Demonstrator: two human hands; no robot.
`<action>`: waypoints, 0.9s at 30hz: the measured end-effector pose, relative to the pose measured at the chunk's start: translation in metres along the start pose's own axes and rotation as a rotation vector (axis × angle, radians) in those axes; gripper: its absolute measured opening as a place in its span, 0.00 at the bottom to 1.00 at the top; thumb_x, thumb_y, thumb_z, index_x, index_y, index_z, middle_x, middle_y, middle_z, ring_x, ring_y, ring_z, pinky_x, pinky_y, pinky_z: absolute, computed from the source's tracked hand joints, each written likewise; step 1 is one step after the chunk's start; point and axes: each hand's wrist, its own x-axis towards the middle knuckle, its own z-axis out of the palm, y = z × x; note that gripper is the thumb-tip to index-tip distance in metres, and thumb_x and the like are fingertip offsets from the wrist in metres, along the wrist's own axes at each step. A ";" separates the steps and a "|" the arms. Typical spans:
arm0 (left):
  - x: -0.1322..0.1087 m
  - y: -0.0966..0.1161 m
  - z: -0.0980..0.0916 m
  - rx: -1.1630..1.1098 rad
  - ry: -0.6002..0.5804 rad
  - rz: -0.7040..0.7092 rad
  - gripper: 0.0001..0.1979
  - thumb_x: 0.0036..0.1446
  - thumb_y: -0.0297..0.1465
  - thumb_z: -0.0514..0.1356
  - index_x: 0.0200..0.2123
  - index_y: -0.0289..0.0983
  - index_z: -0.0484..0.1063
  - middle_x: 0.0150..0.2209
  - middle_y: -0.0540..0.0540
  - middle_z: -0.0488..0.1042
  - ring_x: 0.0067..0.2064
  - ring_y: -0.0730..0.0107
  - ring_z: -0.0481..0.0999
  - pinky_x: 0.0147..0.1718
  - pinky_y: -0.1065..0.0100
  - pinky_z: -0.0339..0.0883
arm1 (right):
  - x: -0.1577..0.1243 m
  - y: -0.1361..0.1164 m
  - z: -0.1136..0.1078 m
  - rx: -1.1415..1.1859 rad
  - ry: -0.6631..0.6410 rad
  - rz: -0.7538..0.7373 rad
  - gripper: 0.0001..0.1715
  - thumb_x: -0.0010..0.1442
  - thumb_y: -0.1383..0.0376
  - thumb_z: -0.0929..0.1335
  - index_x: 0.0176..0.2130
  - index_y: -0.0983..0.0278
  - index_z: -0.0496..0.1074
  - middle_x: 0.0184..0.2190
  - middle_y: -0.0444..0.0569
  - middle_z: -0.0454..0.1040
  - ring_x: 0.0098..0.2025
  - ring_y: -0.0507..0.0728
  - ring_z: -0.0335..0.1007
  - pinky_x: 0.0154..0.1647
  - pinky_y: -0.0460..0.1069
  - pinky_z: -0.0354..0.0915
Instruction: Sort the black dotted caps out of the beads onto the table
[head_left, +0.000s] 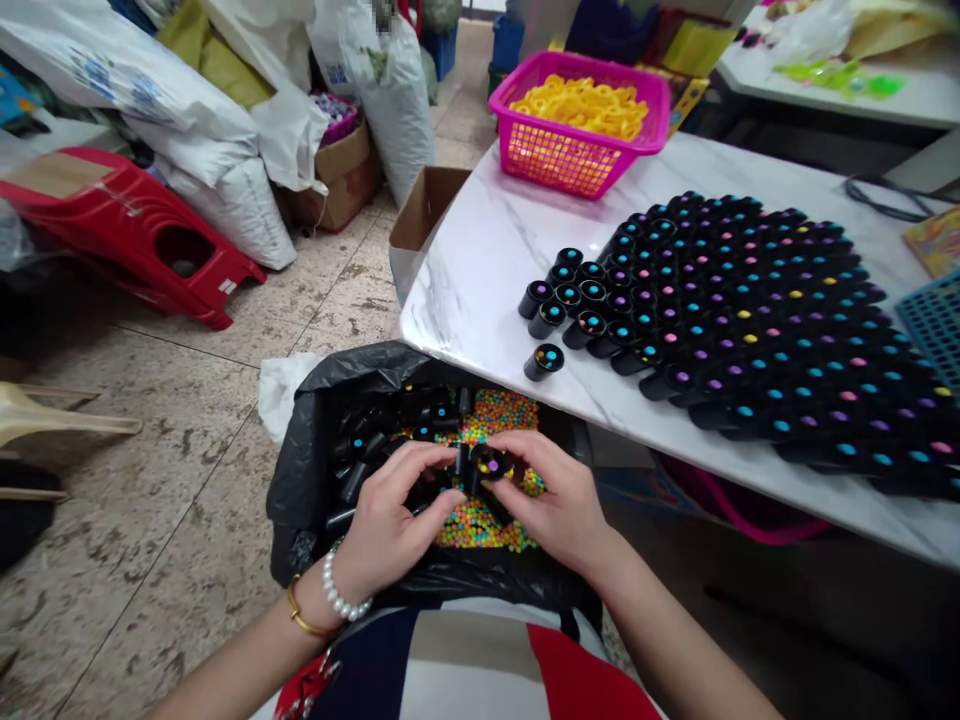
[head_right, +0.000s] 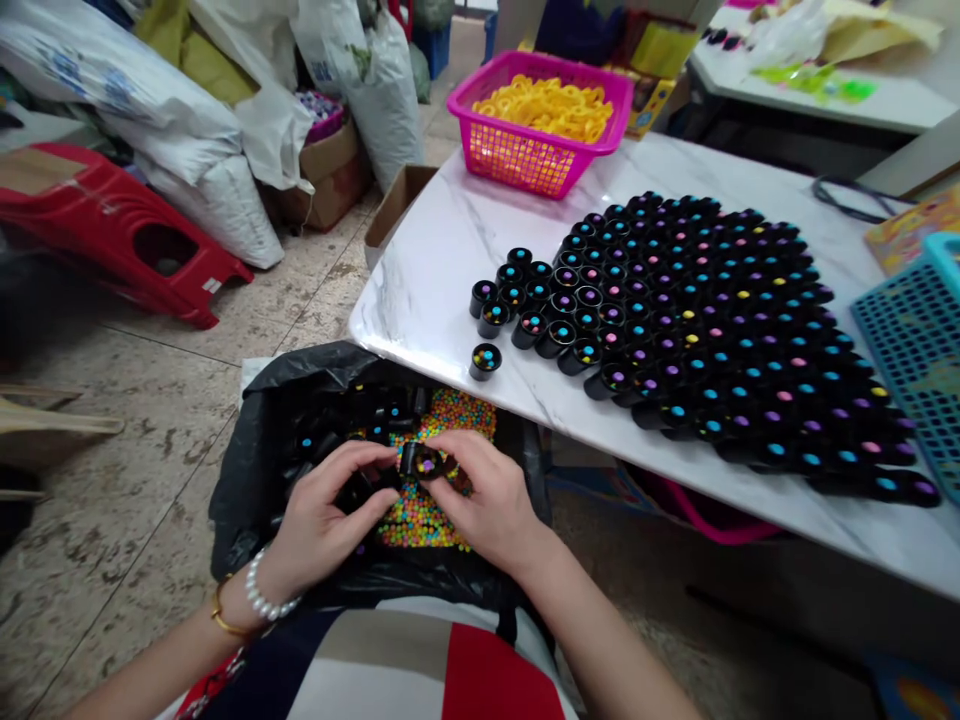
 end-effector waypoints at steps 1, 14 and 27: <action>0.001 0.003 0.001 -0.003 -0.019 0.013 0.17 0.57 0.27 0.63 0.50 0.40 0.69 0.45 0.44 0.74 0.45 0.64 0.73 0.44 0.63 0.69 | -0.002 -0.003 0.003 0.017 -0.010 -0.013 0.19 0.58 0.73 0.68 0.49 0.60 0.69 0.44 0.49 0.75 0.45 0.55 0.72 0.47 0.50 0.70; 0.048 0.021 -0.019 0.146 -0.051 0.244 0.16 0.54 0.28 0.65 0.47 0.41 0.71 0.42 0.43 0.77 0.44 0.60 0.75 0.44 0.59 0.70 | -0.027 -0.003 -0.011 -0.390 -0.475 0.060 0.12 0.63 0.73 0.62 0.43 0.62 0.71 0.43 0.52 0.73 0.43 0.57 0.72 0.42 0.50 0.69; 0.174 -0.005 -0.001 0.195 -0.045 0.370 0.27 0.50 0.30 0.67 0.54 0.34 0.68 0.43 0.42 0.76 0.33 0.70 0.70 0.37 0.64 0.68 | -0.020 0.009 -0.013 -0.707 -0.658 -0.068 0.11 0.64 0.68 0.64 0.45 0.64 0.73 0.44 0.55 0.70 0.42 0.60 0.67 0.43 0.53 0.65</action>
